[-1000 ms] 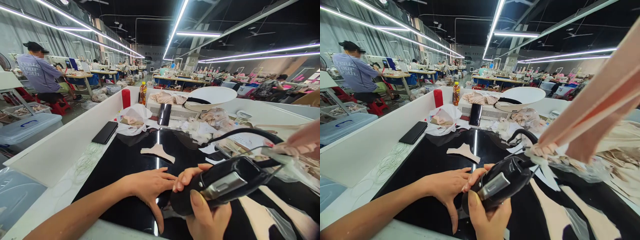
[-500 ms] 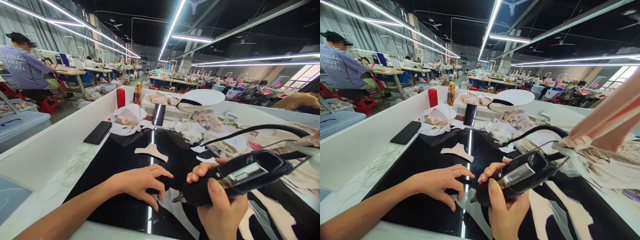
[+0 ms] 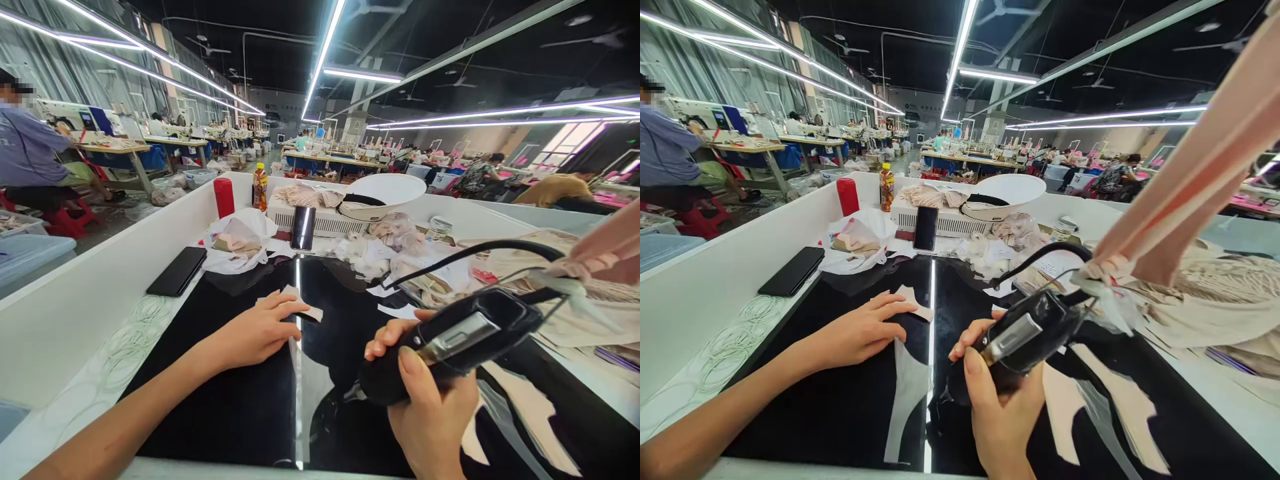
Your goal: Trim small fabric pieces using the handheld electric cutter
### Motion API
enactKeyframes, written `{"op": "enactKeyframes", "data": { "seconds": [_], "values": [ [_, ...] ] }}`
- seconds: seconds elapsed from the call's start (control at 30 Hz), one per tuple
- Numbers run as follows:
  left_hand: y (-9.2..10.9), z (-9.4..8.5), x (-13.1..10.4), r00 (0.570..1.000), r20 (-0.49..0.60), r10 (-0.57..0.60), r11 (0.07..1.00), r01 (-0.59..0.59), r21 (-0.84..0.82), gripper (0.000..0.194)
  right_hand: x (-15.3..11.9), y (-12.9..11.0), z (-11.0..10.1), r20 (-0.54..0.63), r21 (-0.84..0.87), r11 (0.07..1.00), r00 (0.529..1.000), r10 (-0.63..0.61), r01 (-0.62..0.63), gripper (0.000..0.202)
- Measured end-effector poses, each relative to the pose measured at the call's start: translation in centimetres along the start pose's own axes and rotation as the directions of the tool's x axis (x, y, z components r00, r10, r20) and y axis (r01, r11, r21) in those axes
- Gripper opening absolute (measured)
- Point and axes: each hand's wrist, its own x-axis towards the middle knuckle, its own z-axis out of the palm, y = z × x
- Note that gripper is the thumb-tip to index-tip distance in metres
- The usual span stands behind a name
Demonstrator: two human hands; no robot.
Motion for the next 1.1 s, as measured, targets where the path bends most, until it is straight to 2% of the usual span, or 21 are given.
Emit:
{"op": "enactKeyframes", "data": {
  "seconds": [0.1, 0.17, 0.2, 0.3, 0.4, 0.6, 0.8, 0.97, 1.1],
  "values": [
    [0.9, 0.1, 0.0, 0.996, -0.023, -0.084, 0.993, 0.082, -0.083, 0.033, -0.5, 0.4, 0.6, 0.027, 0.024, 1.000, 1.000, -0.005, 0.004, 0.030],
    [1.9, 0.1, 0.1, 0.994, 0.042, -0.103, 0.974, 0.109, -0.197, 0.025, -0.7, 0.6, 1.1, 0.033, 0.042, 0.999, 0.999, 0.000, -0.002, 0.032],
    [2.4, 0.2, 0.1, 0.991, 0.087, -0.100, 0.963, 0.119, -0.241, 0.027, -0.8, 0.7, 1.3, 0.039, 0.050, 0.999, 0.999, 0.005, -0.006, 0.033],
    [3.6, 0.8, 0.1, 0.980, 0.191, -0.063, 0.944, 0.121, -0.308, 0.050, -1.1, 1.0, 1.6, 0.075, 0.061, 0.998, 0.997, 0.004, -0.008, 0.034],
    [4.3, 1.8, 0.0, 0.977, 0.214, -0.015, 0.943, 0.085, -0.321, 0.063, -1.3, 1.3, 1.4, 0.075, 0.056, 0.998, 0.997, 0.009, -0.013, 0.035],
    [4.5, 3.1, -0.4, 0.971, 0.240, -0.010, 0.950, 0.084, -0.302, 0.076, -1.4, 1.6, 1.3, 0.050, 0.030, 0.999, 0.998, 0.023, -0.024, 0.035],
    [4.2, 3.2, -0.6, 0.973, 0.232, -0.013, 0.947, 0.087, -0.311, 0.077, -1.6, 1.4, 1.6, 0.037, -0.001, 0.999, 0.999, 0.039, -0.039, 0.033],
    [4.3, 3.2, -0.5, 0.965, 0.261, -0.021, 0.947, 0.103, -0.304, 0.078, -1.9, 1.1, 1.5, 0.055, 0.063, 0.998, 0.998, 0.019, -0.022, 0.035],
    [4.4, 3.0, -0.3, 0.958, 0.285, -0.037, 0.945, 0.126, -0.302, 0.078, -1.5, 1.0, 1.7, 0.014, 0.058, 0.998, 1.000, 0.011, -0.011, 0.035]
  ]
}}
